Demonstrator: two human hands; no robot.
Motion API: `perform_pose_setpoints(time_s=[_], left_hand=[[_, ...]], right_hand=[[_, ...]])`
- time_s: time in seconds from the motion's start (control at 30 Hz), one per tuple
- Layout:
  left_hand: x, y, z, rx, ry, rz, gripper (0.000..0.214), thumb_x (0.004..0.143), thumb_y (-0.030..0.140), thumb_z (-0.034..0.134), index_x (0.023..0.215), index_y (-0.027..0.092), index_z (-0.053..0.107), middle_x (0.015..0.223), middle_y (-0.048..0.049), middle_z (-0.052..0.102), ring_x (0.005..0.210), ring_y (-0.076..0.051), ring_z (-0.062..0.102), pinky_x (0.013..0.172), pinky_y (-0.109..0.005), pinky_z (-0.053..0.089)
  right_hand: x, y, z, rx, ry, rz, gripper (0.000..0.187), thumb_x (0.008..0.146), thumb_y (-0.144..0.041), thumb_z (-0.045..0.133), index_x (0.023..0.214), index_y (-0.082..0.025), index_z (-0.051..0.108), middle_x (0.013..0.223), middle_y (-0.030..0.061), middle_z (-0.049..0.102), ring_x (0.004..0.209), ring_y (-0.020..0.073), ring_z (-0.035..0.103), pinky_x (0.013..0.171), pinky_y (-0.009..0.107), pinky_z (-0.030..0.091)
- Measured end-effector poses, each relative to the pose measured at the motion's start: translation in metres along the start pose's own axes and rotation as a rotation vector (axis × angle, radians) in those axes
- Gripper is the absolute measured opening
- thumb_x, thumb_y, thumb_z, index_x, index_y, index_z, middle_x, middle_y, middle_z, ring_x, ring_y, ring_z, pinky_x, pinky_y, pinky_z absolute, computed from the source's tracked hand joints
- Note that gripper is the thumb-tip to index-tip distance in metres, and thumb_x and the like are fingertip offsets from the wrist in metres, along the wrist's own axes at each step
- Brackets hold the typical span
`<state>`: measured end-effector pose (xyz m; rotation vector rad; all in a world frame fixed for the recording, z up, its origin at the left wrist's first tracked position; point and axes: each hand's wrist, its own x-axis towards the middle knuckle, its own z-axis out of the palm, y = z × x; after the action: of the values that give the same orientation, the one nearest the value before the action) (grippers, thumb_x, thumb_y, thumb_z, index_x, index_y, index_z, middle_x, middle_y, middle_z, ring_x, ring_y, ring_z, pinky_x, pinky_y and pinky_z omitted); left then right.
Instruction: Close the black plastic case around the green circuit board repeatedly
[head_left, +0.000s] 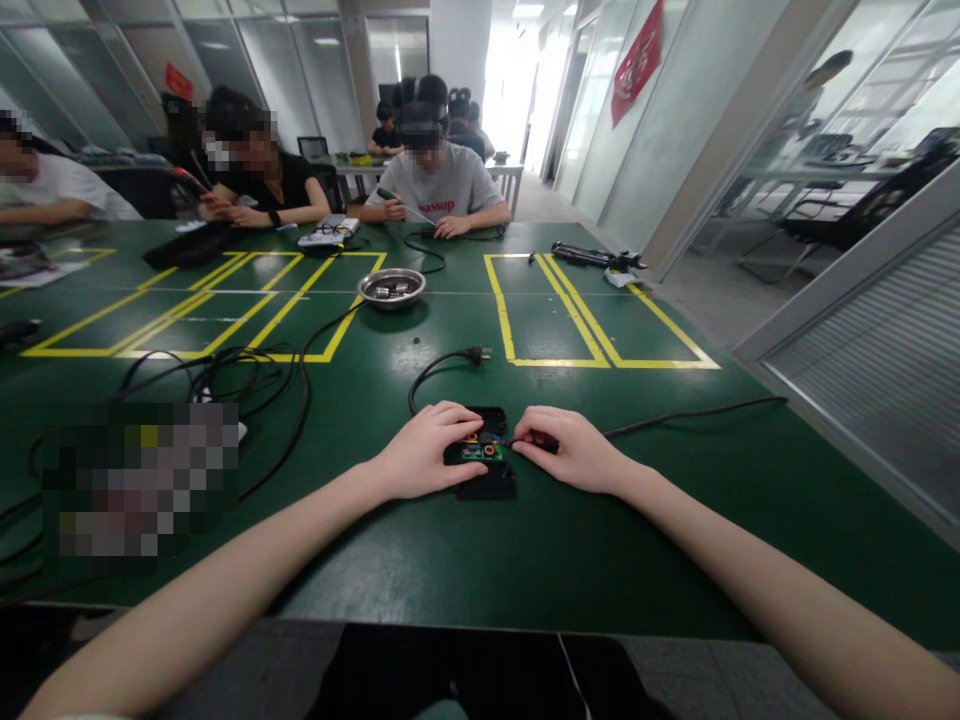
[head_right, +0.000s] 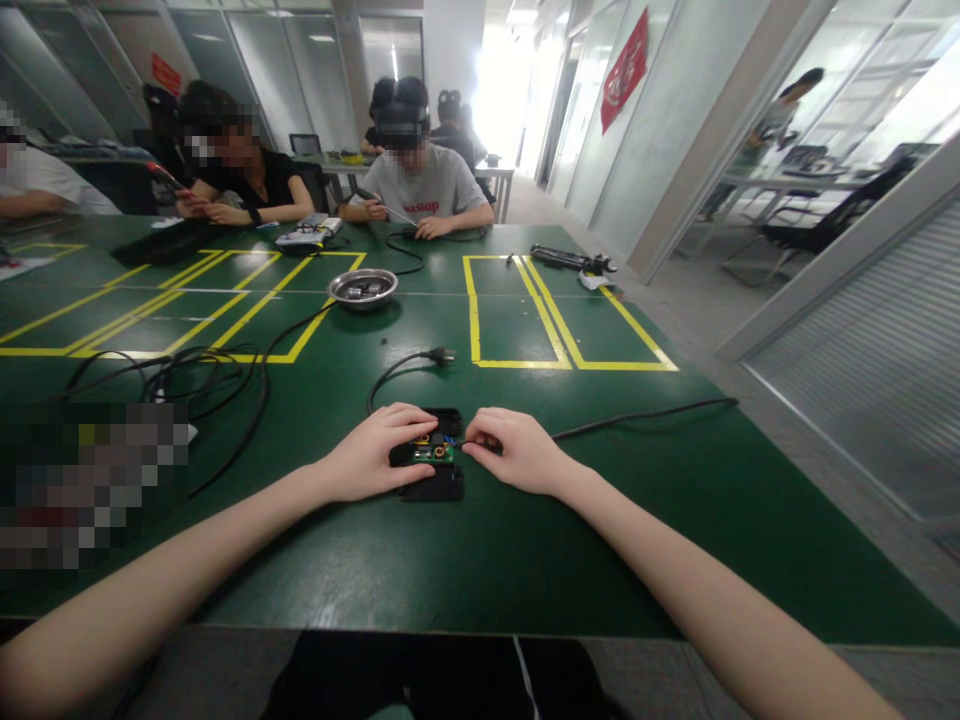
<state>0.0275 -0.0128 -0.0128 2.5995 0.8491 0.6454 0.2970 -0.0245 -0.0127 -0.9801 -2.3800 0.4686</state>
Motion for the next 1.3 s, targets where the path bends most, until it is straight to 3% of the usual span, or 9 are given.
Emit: perform_pose_setpoints(time_s=[0.2, 0.3, 0.4, 0.57, 0.77, 0.97, 1.1, 1.3], left_hand=[[0.0, -0.003, -0.001, -0.047, 0.006, 0.018, 0.05, 0.088, 0.044, 0.081, 0.129, 0.017, 0.069, 0.128, -0.0137, 0.071, 0.123, -0.031, 0.063, 0.107, -0.049, 0.053], [-0.003, -0.003, -0.008, -0.102, 0.051, 0.017, 0.042, 0.091, 0.041, 0.075, 0.127, 0.02, 0.068, 0.126, -0.0122, 0.071, 0.12, -0.028, 0.064, 0.105, -0.045, 0.055], [-0.007, -0.007, -0.019, -0.082, 0.076, -0.014, 0.026, 0.092, 0.035, 0.07, 0.112, 0.019, 0.069, 0.114, -0.0105, 0.069, 0.107, -0.024, 0.067, 0.095, -0.039, 0.057], [-0.009, -0.016, -0.028, -0.029, -0.019, -0.022, 0.009, 0.09, 0.026, 0.062, 0.095, 0.019, 0.066, 0.095, -0.005, 0.069, 0.088, -0.019, 0.068, 0.079, -0.03, 0.056], [-0.009, -0.015, -0.029, -0.029, -0.012, 0.02, 0.012, 0.091, 0.027, 0.06, 0.091, 0.018, 0.067, 0.082, -0.0022, 0.07, 0.071, -0.014, 0.066, 0.065, -0.024, 0.049], [-0.011, -0.006, -0.038, -0.052, 0.02, 0.044, 0.015, 0.088, 0.026, 0.054, 0.086, 0.018, 0.066, 0.071, -0.0001, 0.067, 0.057, -0.011, 0.058, 0.055, -0.021, 0.042], [-0.013, 0.0, -0.04, -0.074, -0.051, 0.091, 0.01, 0.078, 0.023, 0.052, 0.073, 0.019, 0.06, 0.06, 0.0018, 0.058, 0.051, -0.01, 0.049, 0.051, -0.022, 0.036], [-0.015, 0.003, -0.035, -0.101, -0.13, 0.072, 0.006, 0.075, 0.021, 0.054, 0.069, 0.019, 0.057, 0.057, 0.0038, 0.053, 0.048, -0.009, 0.046, 0.049, -0.021, 0.034]], right_hand=[[0.0, 0.0, 0.0, -0.012, 0.009, 0.006, 0.01, 0.097, -0.021, 0.062, 0.087, -0.02, 0.064, 0.079, 0.0013, 0.063, 0.071, 0.0156, 0.058, 0.065, 0.027, 0.045], [-0.001, 0.0, 0.0, -0.016, 0.004, 0.009, 0.01, 0.097, -0.022, 0.062, 0.088, -0.02, 0.064, 0.08, 0.0017, 0.063, 0.072, 0.0159, 0.059, 0.065, 0.027, 0.045], [-0.001, 0.001, 0.001, -0.013, 0.0, 0.007, 0.011, 0.098, -0.023, 0.061, 0.088, -0.02, 0.064, 0.08, 0.0019, 0.063, 0.072, 0.0161, 0.059, 0.065, 0.027, 0.045], [-0.001, -0.001, 0.001, -0.022, 0.013, 0.005, 0.012, 0.098, -0.024, 0.061, 0.087, -0.021, 0.064, 0.08, 0.0024, 0.063, 0.072, 0.0168, 0.06, 0.065, 0.028, 0.046], [-0.001, -0.006, -0.002, -0.004, 0.057, -0.035, 0.012, 0.101, -0.025, 0.058, 0.091, -0.021, 0.063, 0.085, 0.0036, 0.066, 0.071, 0.0159, 0.062, 0.065, 0.027, 0.048], [-0.005, -0.014, -0.007, -0.028, 0.171, -0.179, 0.011, 0.102, -0.023, 0.055, 0.096, -0.021, 0.064, 0.086, 0.0062, 0.068, 0.074, 0.0177, 0.065, 0.065, 0.029, 0.051], [-0.008, -0.021, -0.008, -0.045, 0.096, -0.274, 0.013, 0.103, -0.022, 0.053, 0.098, -0.021, 0.065, 0.086, 0.0064, 0.07, 0.073, 0.0165, 0.065, 0.063, 0.027, 0.05], [-0.009, -0.023, -0.008, -0.082, 0.002, -0.279, 0.016, 0.104, -0.023, 0.051, 0.094, -0.02, 0.064, 0.083, 0.0045, 0.068, 0.066, 0.0134, 0.062, 0.058, 0.024, 0.044]])
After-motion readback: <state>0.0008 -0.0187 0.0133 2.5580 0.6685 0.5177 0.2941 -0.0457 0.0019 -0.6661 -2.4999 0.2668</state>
